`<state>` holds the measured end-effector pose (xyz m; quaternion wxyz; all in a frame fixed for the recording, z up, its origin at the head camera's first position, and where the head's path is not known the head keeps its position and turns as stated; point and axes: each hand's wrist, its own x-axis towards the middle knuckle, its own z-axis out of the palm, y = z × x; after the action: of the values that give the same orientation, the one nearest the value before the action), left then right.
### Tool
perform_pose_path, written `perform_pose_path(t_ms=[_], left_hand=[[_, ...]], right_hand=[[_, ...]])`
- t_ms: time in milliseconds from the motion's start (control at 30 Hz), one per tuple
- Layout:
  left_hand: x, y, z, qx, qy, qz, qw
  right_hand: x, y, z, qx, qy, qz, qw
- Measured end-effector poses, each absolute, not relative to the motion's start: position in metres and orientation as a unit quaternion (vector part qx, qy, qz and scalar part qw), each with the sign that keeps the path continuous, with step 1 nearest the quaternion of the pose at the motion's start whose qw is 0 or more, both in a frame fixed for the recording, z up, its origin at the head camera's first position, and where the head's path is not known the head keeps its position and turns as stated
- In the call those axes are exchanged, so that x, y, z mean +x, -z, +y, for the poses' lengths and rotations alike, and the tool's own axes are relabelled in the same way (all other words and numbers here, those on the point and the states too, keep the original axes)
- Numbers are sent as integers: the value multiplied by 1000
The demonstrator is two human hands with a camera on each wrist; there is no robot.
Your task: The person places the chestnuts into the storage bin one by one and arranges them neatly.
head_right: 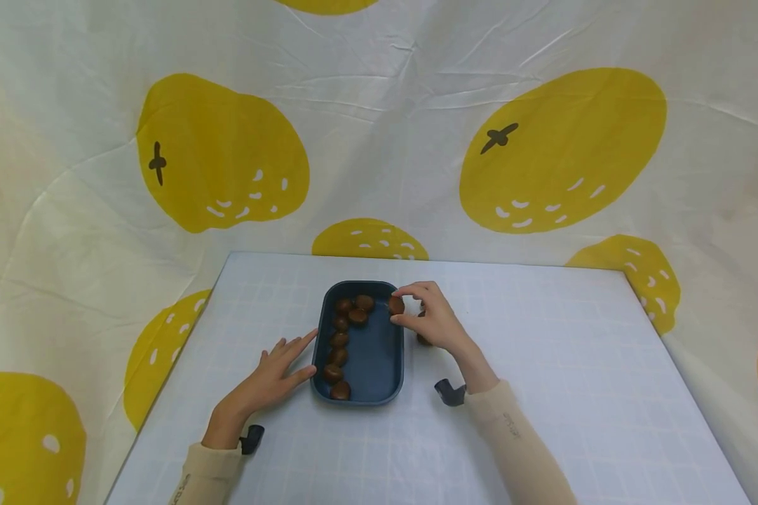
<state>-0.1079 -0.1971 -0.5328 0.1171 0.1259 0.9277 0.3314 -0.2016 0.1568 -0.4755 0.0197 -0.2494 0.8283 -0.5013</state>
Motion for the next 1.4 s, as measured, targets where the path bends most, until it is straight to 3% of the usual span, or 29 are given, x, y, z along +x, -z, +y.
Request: perform_pose_path(t_ms=[333,633,967,1400], left_hand=[[-108,535,-198,119,-334,928,114],[-108,535,-197,117,-333,928,119],[-107,532,-197,119,-334,928,119],[-107,532,-197,120,-336,927,112]], right_hand=[[-208,454,109,-256,510,820,41],[-224,468,79,-349,468,811,42],[-226,483,65,-324,288,890,141],[-227,500,58,-332,235,905,125]])
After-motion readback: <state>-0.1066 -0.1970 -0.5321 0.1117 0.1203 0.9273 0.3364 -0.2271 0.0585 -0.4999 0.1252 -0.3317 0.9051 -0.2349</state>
